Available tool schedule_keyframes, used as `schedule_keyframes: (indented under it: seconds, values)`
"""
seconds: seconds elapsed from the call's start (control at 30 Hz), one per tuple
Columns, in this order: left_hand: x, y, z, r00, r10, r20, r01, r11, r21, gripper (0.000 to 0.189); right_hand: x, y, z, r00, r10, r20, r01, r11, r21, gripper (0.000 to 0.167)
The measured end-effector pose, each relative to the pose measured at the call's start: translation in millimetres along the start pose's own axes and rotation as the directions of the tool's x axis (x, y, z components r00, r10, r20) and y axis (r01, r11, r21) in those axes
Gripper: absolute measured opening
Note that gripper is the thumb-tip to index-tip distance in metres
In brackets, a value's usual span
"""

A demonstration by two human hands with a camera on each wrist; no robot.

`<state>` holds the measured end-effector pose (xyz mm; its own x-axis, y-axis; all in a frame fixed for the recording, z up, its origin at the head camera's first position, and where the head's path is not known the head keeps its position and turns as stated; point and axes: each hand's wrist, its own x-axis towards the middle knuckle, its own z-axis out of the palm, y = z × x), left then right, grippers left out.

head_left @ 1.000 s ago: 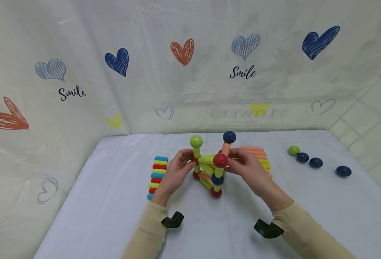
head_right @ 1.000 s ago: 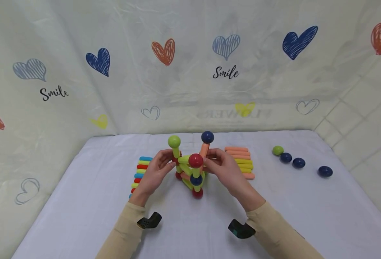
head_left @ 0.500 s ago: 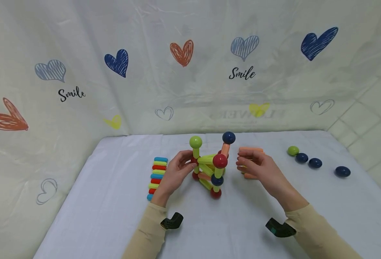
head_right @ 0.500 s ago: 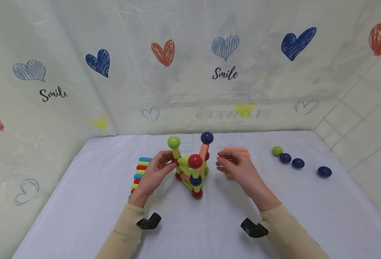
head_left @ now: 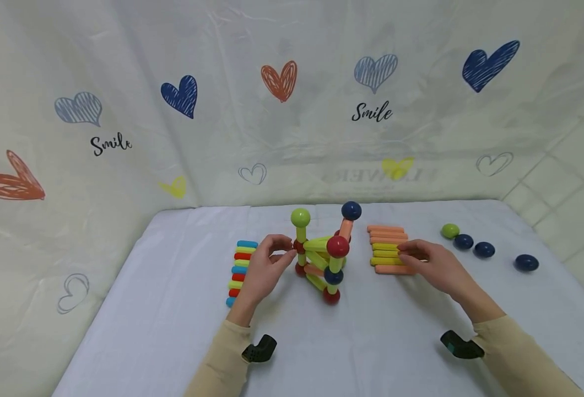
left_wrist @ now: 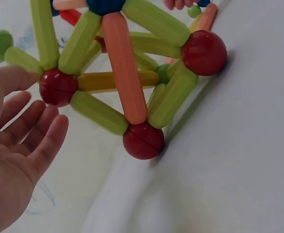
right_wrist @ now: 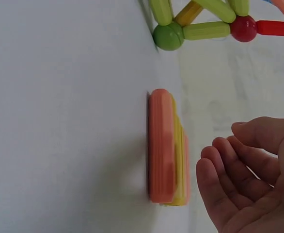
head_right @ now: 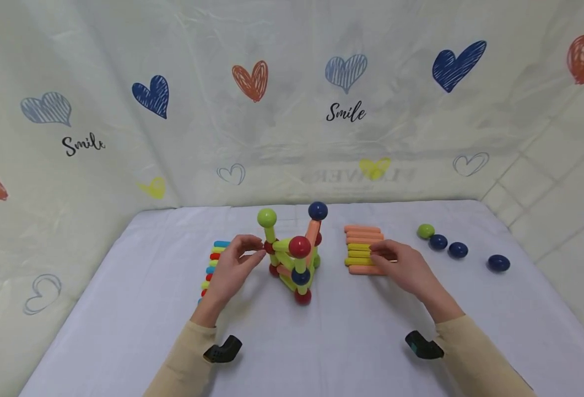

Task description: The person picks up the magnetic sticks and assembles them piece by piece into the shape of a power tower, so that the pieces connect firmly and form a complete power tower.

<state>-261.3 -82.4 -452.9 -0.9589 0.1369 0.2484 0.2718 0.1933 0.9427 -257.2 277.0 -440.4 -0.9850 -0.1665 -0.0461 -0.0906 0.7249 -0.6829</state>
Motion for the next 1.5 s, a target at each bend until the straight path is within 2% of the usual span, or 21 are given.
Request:
schedule_keyframes:
  seconds: [0.13,0.23,0.37,0.5,0.63,0.7,0.83,0.9,1.03,1.17,1.3,1.4,1.5]
  values:
    - [-4.1,5.6,5.2,0.998,0.061,0.003,-0.061,0.997,0.057,0.025,0.7,-0.4,-0.2,0.999,0.017,0.04,-0.02,0.998,0.067,0.057]
    - [-5.2,8.8,10.4,0.996,0.084,-0.031,-0.081,0.993,0.088,0.023,4.8,-7.8,5.5,0.997,-0.01,0.07,-0.001,0.988,0.154,0.059]
    - [-5.5,11.0,15.3,0.994,0.07,-0.089,-0.061,0.993,0.1,0.02,14.3,-23.2,16.7,0.988,-0.119,0.101,0.09,0.962,0.26,0.055]
    - [-5.5,11.4,16.6,0.993,0.048,-0.108,-0.037,0.994,0.098,0.019,22.3,-40.3,25.3,0.972,-0.205,0.117,0.154,0.926,0.344,0.056]
    - [-6.4,12.3,16.4,0.994,0.039,-0.107,-0.027,0.994,0.104,0.018,26.5,-51.1,34.1,0.965,-0.231,0.124,0.169,0.909,0.382,0.055]
    - [-6.7,12.2,16.2,0.994,0.043,-0.099,-0.032,0.994,0.103,0.019,26.8,-52.7,37.5,0.968,-0.221,0.12,0.161,0.91,0.383,0.054]
    - [-7.0,12.4,16.0,0.998,0.037,-0.056,-0.033,0.997,0.076,0.023,21.5,-51.3,37.5,0.983,-0.157,0.098,0.105,0.907,0.407,0.051]
    - [-6.5,12.8,16.3,1.0,0.022,-0.015,-0.021,0.999,0.045,0.027,17.3,-49.3,34.9,0.989,-0.125,0.083,0.081,0.91,0.406,0.05]
    - [-2.5,12.2,16.7,0.996,0.004,0.088,0.001,0.999,-0.051,0.037,8.6,-44.6,29.0,0.991,-0.109,0.075,0.069,0.907,0.415,0.047]
    - [4.4,10.1,17.1,0.986,0.002,0.169,0.022,0.99,-0.14,0.04,-1.3,-41.4,27.3,0.986,-0.125,0.113,0.058,0.884,0.464,0.045]
    - [11.1,11.2,18.1,0.977,-0.043,0.207,0.087,0.975,-0.206,0.04,-13.7,-42.7,29.8,0.979,-0.107,0.174,0.004,0.862,0.508,0.049]
    - [15.1,13.6,20.0,0.973,-0.065,0.223,0.112,0.972,-0.206,0.044,-22.1,-46.5,32.5,0.966,-0.121,0.227,-0.015,0.853,0.521,0.049]
    - [17.9,14.4,22.2,0.967,-0.049,0.252,0.101,0.975,-0.197,0.051,-28.0,-50.3,35.1,0.943,-0.175,0.283,0.002,0.854,0.52,0.046]
